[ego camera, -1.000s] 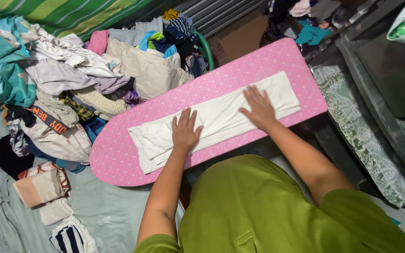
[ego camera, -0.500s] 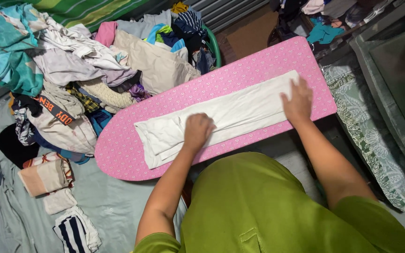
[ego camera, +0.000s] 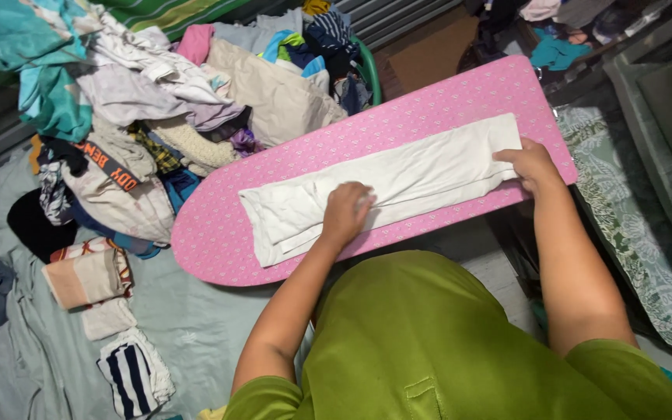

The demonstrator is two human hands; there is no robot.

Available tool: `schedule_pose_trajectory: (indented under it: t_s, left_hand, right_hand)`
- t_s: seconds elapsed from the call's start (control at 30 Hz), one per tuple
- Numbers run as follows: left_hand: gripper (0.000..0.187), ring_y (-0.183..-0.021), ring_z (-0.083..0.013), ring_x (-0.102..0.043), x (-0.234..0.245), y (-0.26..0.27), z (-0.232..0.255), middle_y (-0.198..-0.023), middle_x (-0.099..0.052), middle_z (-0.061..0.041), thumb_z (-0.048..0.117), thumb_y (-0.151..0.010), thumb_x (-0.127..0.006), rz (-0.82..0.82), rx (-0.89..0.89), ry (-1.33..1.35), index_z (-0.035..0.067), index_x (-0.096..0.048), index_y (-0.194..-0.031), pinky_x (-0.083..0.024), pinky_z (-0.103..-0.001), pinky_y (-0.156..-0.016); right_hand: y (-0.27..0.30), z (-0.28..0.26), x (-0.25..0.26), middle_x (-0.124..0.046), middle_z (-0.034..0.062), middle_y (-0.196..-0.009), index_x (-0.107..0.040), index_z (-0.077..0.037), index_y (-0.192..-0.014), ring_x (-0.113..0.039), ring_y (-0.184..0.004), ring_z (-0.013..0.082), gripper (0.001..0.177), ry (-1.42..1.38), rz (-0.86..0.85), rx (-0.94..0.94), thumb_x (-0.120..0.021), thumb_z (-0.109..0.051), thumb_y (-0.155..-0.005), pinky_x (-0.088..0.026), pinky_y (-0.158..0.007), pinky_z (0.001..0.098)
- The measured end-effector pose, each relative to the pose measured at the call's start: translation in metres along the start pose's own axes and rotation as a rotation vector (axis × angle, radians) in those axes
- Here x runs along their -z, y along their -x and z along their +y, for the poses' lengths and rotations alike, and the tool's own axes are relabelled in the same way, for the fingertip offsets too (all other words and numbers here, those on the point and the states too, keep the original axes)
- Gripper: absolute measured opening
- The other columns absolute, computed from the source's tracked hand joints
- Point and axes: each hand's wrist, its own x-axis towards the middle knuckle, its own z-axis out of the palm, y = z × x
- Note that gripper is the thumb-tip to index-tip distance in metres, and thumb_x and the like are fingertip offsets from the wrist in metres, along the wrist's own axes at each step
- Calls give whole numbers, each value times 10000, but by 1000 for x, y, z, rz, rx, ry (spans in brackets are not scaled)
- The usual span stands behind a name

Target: The recorder folds various pieces of clothing on a bed and an ironing board.

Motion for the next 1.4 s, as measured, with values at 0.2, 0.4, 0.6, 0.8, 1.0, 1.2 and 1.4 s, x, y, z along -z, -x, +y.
schedule_pose_trajectory:
  t_s: [0.2,0.4,0.6,0.8,1.0,1.2,1.4]
  left_hand:
    - [775,-1192,-369,-641,18,5,-58,-1313,-660,-229,644,-990,-399,113,773,1292,-8,-554,-1379,-502,-499,-995]
    - [976,-1242,-386,-597,20,17,-79,-1338,-625,-223,782,-885,-314,-75,1027,1891,1,-419,-1461,-495,-526,-1018]
    - [486,-1209,-286,-623,-4,38,-102,-1356,-613,-162,158,-1046,-532,-8,827,1490,4,-434,-1496,-505,-462,-1046]
    - [470,-1241,-266,-614,62,85,-141,-1369,-627,-171,86,-1036,-537,186,816,1437,-6,-423,-1483,-477,-396,-1093]
    - [505,-1166,-266,-648,99,129,-173,-1304,-643,-178,97,-987,-556,304,1019,1334,-40,-444,-1460,-515,-404,-1015]
    - [532,-1107,-261,-680,77,151,-211,-1267,-688,-196,36,-902,-640,320,865,961,-62,-481,-1400,-526,-362,-966]
    - [681,-1098,-454,-631,113,140,-150,-1187,-654,-295,327,-840,-825,210,899,-131,-61,-524,-1312,-486,-496,-947]
  right_hand:
    - [68,-54,-110,-652,174,-1263,-420,-51,-1540,-683,-1024,252,828,108,-249,149,-727,11,-773,-589,-829,397]
    - [131,-46,-233,-653,132,-1163,-454,-89,-1563,-640,-964,176,750,303,-790,217,-750,-83,-873,-547,-807,308]
    - [120,-42,-233,-716,119,-1076,-564,-40,-1439,-714,-874,177,536,322,-578,189,-687,-125,-924,-592,-738,292]
    - [96,-7,-206,-711,126,-1044,-589,5,-1371,-705,-859,173,436,211,-354,195,-662,-110,-957,-571,-747,304]
    - [85,29,-226,-723,120,-1085,-645,11,-1299,-689,-944,193,432,434,-215,363,-725,-148,-905,-563,-817,322]
    - [94,19,-251,-739,176,-1084,-678,-9,-1289,-701,-985,277,539,737,-24,401,-785,-335,-873,-544,-900,389]
    - [96,17,-272,-708,234,-1153,-651,30,-1290,-687,-1042,327,644,773,-9,332,-833,-394,-840,-525,-923,411]
